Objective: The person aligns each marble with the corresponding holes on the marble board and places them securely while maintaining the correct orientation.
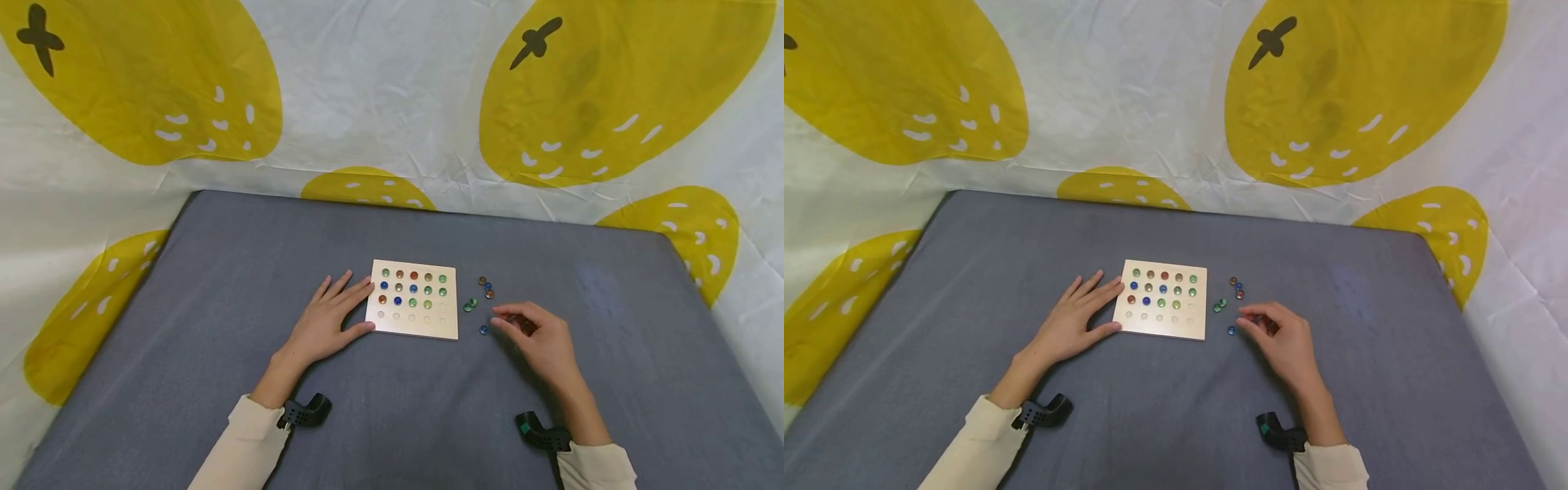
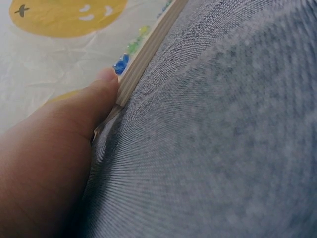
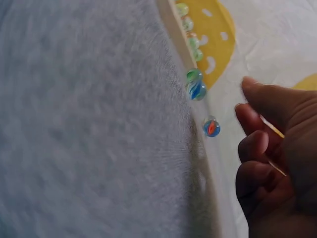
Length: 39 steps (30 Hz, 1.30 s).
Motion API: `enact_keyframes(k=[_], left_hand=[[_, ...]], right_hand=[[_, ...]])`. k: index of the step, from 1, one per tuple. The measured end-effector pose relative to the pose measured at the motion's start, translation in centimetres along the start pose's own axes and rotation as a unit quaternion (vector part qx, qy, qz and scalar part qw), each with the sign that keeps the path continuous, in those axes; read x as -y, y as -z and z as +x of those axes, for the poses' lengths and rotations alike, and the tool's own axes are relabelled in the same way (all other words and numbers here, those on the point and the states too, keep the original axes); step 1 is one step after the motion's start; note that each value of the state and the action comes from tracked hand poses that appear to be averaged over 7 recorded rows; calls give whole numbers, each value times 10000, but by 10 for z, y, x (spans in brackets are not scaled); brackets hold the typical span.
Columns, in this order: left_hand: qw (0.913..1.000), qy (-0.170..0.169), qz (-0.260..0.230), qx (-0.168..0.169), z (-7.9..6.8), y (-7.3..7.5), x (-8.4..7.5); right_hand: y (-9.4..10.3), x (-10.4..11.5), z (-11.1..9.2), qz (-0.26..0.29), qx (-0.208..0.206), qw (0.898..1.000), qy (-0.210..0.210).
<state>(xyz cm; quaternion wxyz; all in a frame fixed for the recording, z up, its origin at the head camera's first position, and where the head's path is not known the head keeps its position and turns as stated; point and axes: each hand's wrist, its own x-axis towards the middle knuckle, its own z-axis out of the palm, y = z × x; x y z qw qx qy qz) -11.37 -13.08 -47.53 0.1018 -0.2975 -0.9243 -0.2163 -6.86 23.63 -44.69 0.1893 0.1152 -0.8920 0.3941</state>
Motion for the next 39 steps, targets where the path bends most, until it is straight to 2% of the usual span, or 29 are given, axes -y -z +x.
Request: enact_keyframes(k=[4, 11, 15, 24, 39], left_hand=[[10000, -37, -10, -18, 0, -1, 1], [10000, -65, -16, -21, 0, -2, 3], [10000, -68, -4, -3, 0, -2, 2], [10000, -41, -30, -2, 0, -2, 2], [9998, -119, -35, -148, -1, -4, 2]], right_hand=[[-4, -11, -5, 171, 136, 9997, 52], [-10, -19, -6, 418, 540, 9951, 720], [-10, -21, -7, 545, 620, 9925, 897], [-14, -21, -7, 48, 665, 9950, 742], [-16, -23, -9, -120, 735, 9961, 473]])
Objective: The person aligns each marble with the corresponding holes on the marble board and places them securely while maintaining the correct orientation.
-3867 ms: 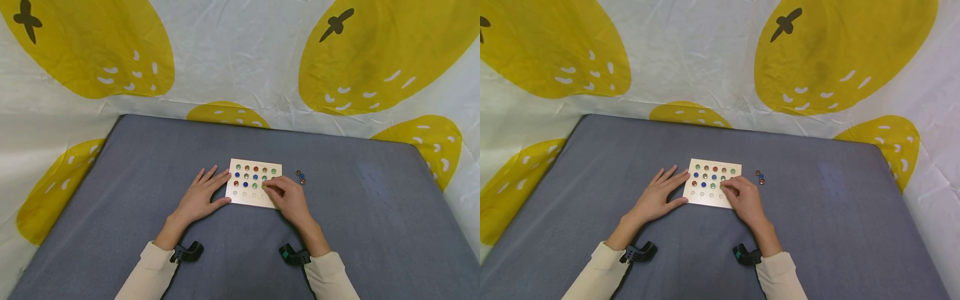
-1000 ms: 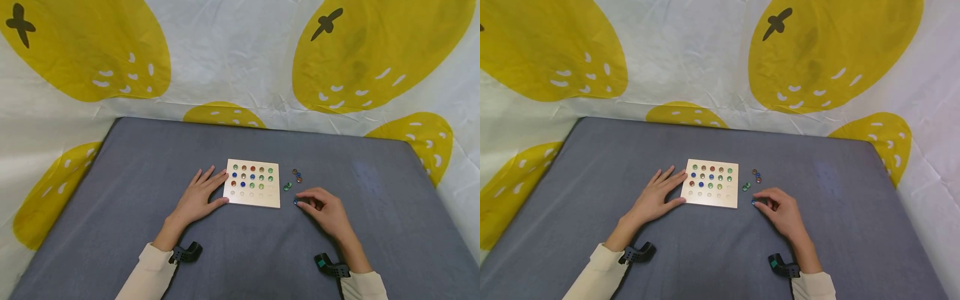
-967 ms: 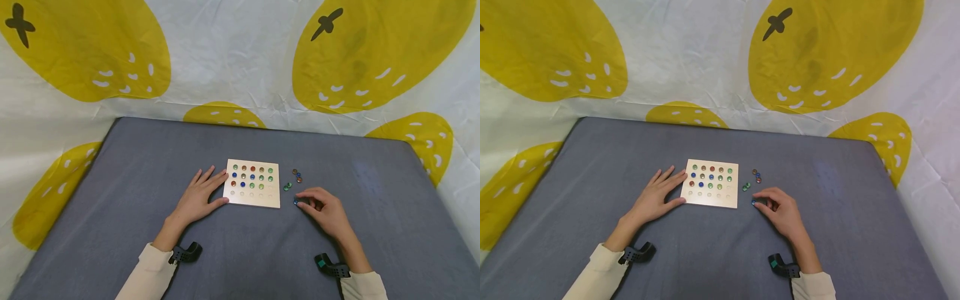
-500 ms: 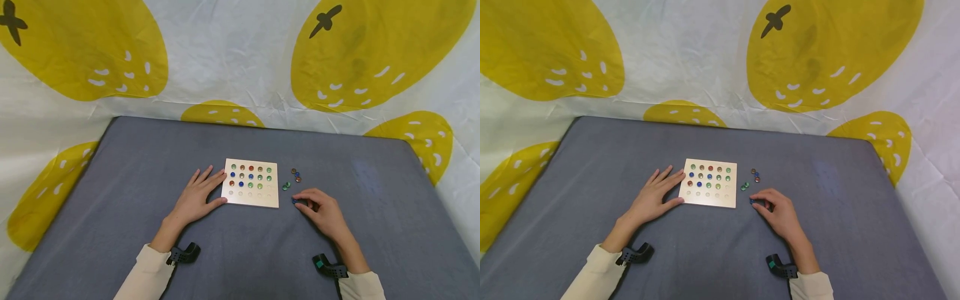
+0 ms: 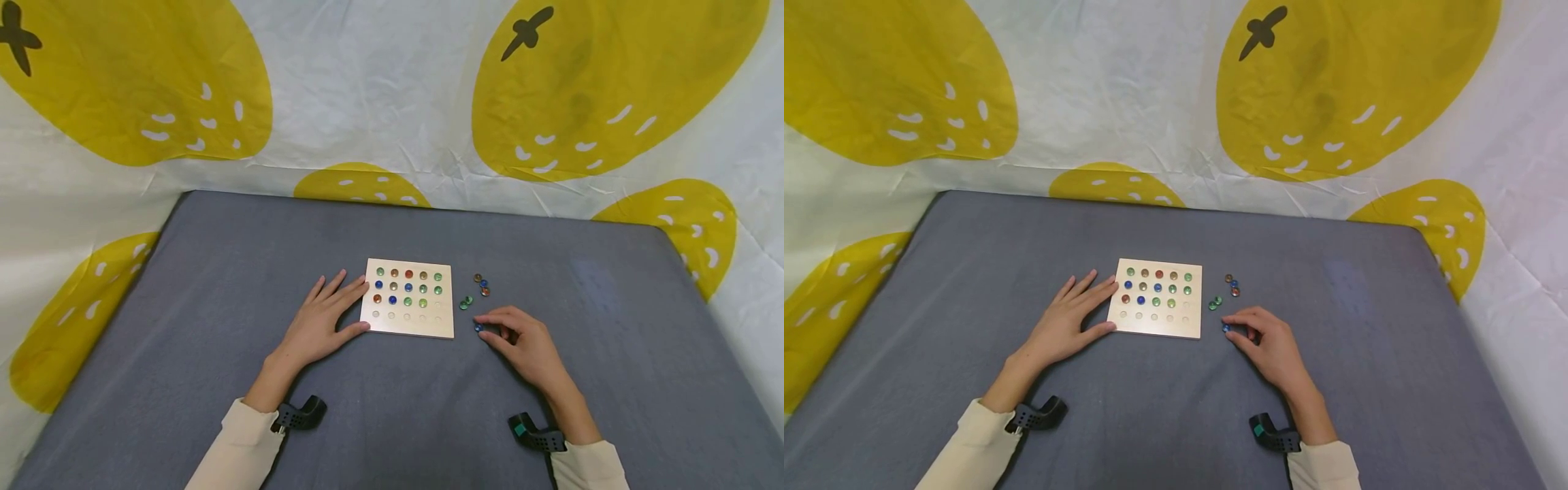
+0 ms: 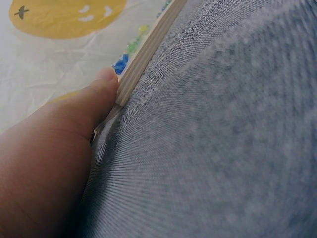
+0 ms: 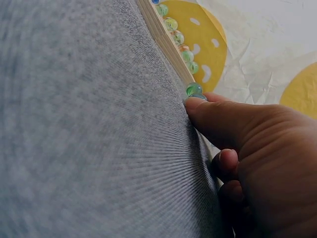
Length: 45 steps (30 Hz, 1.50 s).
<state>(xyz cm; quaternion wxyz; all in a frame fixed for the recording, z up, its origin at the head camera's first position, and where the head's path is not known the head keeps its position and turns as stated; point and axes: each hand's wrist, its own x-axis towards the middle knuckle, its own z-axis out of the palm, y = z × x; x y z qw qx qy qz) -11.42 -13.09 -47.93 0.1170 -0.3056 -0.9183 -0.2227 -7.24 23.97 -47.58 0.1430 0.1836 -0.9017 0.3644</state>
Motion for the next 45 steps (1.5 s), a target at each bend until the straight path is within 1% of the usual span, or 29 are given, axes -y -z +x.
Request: enact_keyframes(k=[8, 20, 32, 38, 45], left_hand=[[10000, 7, -16, -10, 0, -1, 1], [10000, 31, 28, 56, 0, -1, 2], [10000, 42, 8, 73, -1, -2, 2], [10000, 8, -28, -24, -2, -2, 2], [10000, -21, 4, -28, -1, -1, 1]], right_hand=[[-1, 1, 1, 33, -24, 10000, -23], [-2, 3, 3, -61, -84, 9999, -27], [-3, 1, 1, 179, -247, 9995, 5], [-3, 2, 1, 288, -252, 9992, -143], [-1, 4, 0, 412, -317, 9975, -478]])
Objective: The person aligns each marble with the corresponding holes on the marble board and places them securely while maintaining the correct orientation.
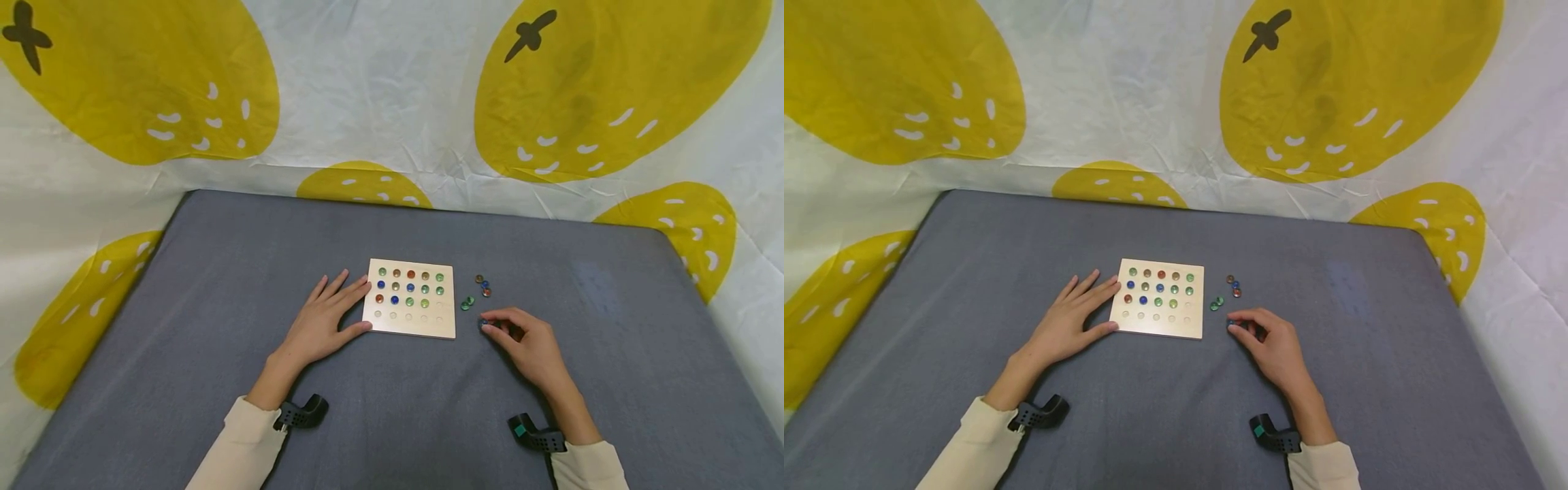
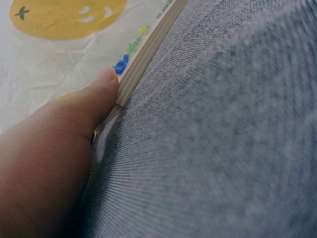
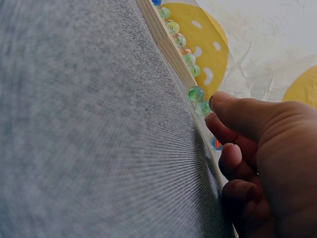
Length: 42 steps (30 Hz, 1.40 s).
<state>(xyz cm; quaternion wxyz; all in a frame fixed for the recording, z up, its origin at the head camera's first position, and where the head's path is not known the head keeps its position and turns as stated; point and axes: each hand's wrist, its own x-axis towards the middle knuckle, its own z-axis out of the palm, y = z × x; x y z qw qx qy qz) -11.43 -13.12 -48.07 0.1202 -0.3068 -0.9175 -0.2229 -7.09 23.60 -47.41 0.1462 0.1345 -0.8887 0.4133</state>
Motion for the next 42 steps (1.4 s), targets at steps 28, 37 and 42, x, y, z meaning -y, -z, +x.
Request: enact_keyframes(k=[28, 37, 42], left_hand=[[10000, 14, -31, -24, 0, -2, 0], [10000, 26, -28, -12, 0, 0, 0], [10000, -2, -23, -32, 0, -1, 0]], right_hand=[[0, 6, 3, 257, -151, 9973, 668], [1, 10, 6, -1, -170, 9982, 575], [-3, 12, 9, 28, -146, 9987, 490]])
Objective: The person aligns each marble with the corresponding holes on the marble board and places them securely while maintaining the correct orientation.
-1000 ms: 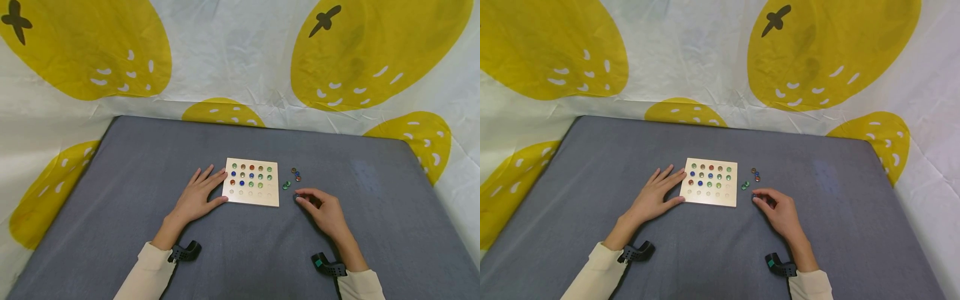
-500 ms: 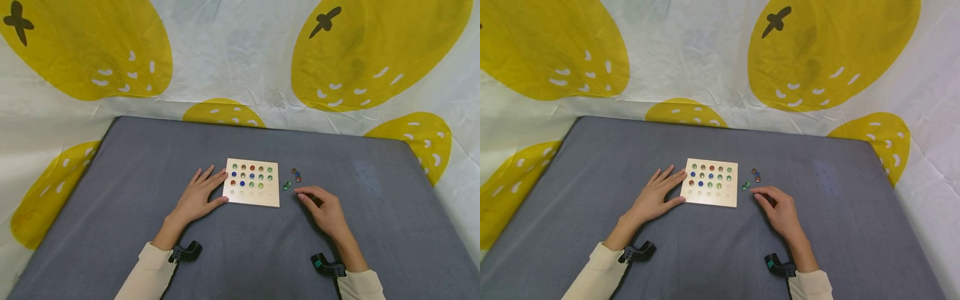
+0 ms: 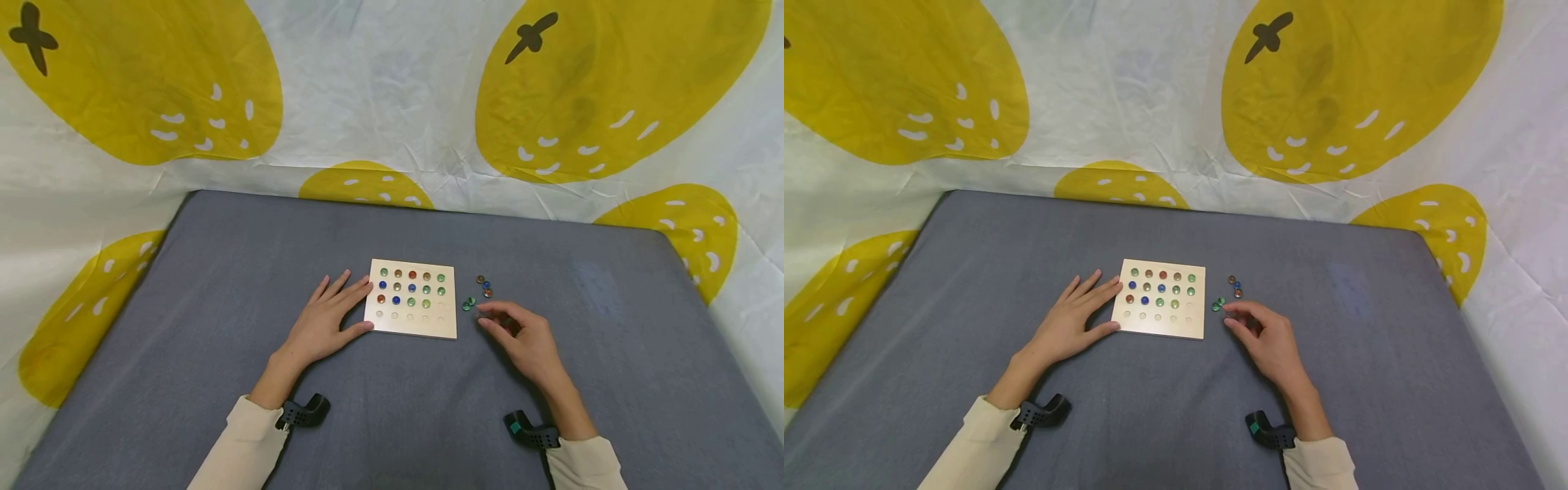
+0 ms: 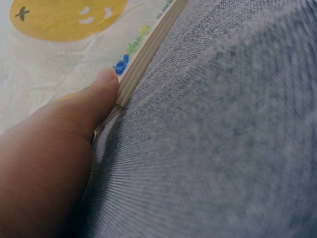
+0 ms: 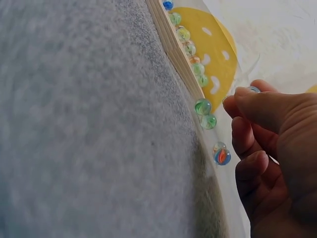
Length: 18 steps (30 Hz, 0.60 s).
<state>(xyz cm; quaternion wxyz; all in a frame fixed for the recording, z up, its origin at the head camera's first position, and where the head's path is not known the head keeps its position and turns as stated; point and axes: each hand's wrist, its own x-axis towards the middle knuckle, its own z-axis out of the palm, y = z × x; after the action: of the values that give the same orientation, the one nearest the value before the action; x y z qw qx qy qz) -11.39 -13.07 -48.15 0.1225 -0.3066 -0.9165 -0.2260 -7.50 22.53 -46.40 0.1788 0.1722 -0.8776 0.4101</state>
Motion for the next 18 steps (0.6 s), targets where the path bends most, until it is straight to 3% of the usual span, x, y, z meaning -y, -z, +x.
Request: enact_keyframes(k=[18], left_hand=[[10000, -27, 27, 2, 0, 0, 1]], right_hand=[[-14, 11, 13, 258, -4, 9995, -200]])
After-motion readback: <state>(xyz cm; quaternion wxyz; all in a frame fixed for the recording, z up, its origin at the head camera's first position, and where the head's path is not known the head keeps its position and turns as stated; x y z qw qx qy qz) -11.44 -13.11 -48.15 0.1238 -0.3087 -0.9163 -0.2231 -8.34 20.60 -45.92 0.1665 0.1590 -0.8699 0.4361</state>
